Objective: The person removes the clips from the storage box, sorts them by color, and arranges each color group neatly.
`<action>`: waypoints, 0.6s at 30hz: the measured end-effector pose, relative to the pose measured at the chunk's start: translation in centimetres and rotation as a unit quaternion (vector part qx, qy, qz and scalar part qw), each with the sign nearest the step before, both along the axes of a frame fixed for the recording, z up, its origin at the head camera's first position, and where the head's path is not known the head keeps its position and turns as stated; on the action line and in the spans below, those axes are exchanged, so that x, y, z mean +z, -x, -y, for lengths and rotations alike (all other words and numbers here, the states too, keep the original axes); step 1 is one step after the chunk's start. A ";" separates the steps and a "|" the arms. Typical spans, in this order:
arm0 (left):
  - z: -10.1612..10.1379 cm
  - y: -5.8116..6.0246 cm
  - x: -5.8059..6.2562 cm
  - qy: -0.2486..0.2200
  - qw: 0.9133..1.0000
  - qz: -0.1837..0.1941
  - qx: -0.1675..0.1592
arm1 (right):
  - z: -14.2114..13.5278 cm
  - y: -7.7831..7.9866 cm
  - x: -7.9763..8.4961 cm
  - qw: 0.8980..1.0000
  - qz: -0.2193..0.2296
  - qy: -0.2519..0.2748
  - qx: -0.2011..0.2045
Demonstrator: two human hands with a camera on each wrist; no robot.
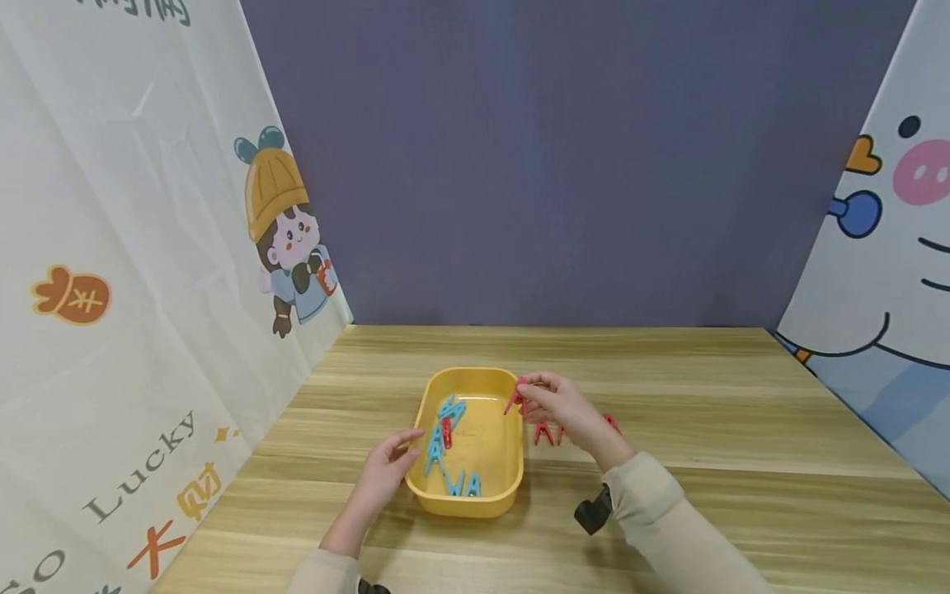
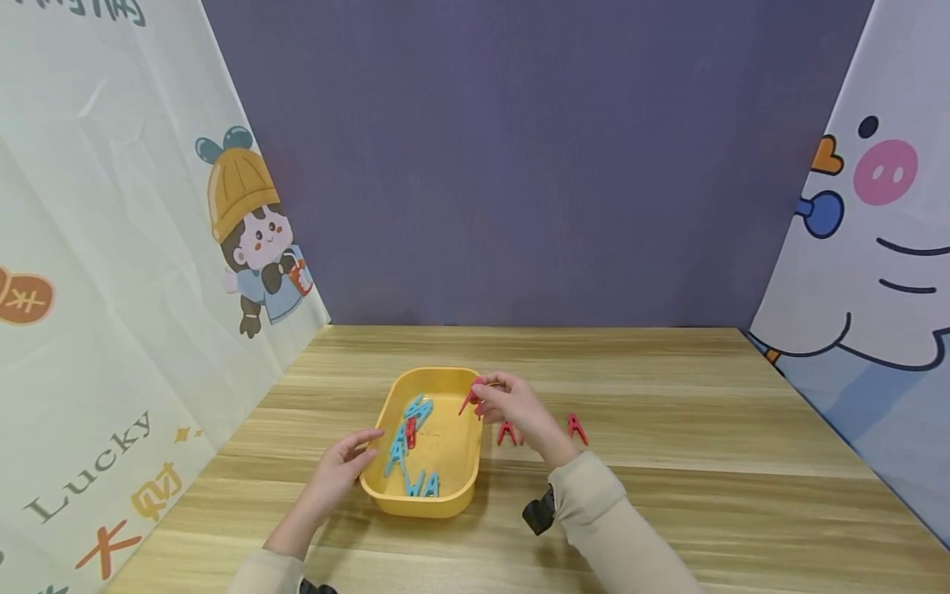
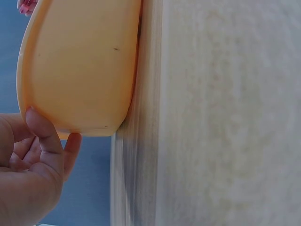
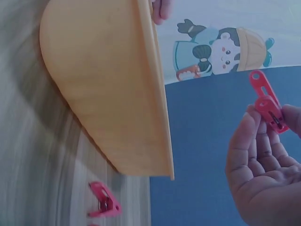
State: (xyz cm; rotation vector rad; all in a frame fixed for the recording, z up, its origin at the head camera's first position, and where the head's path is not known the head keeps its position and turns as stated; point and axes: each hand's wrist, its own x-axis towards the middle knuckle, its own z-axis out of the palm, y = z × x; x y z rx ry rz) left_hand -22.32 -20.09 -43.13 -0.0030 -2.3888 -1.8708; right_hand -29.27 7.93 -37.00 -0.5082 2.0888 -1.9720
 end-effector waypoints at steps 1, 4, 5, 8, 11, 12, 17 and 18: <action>0.0 0.0 0.0 0.001 1.000 0.000 0.000 | -0.2 0.0 0.1 1.000 -0.002 -0.002 -0.001; 0.0 -0.1 0.1 0.003 1.000 0.000 0.000 | -0.9 0.3 0.1 1.000 -0.004 0.001 -0.004; 0.0 -0.1 0.1 0.003 1.000 -0.001 0.000 | -1.1 0.4 0.1 1.000 -0.007 0.003 -0.006; -0.1 -0.1 0.0 0.001 1.000 -0.001 0.001 | -1.8 0.6 0.2 1.000 -0.011 0.008 -0.012; -0.1 -0.1 0.0 0.001 1.000 -0.002 0.002 | -2.5 0.7 0.3 1.000 -0.011 0.005 -0.020; -0.1 -0.1 0.0 0.001 1.000 -0.001 0.002 | -2.7 0.6 0.4 1.000 -0.012 0.004 -0.022; -0.1 -0.2 0.1 0.006 1.000 -0.003 0.001 | -3.6 0.5 0.7 1.000 -0.004 0.004 -0.029; -0.1 -0.2 0.1 0.006 1.000 -0.003 0.000 | -3.7 0.5 0.7 1.000 -0.002 0.004 -0.029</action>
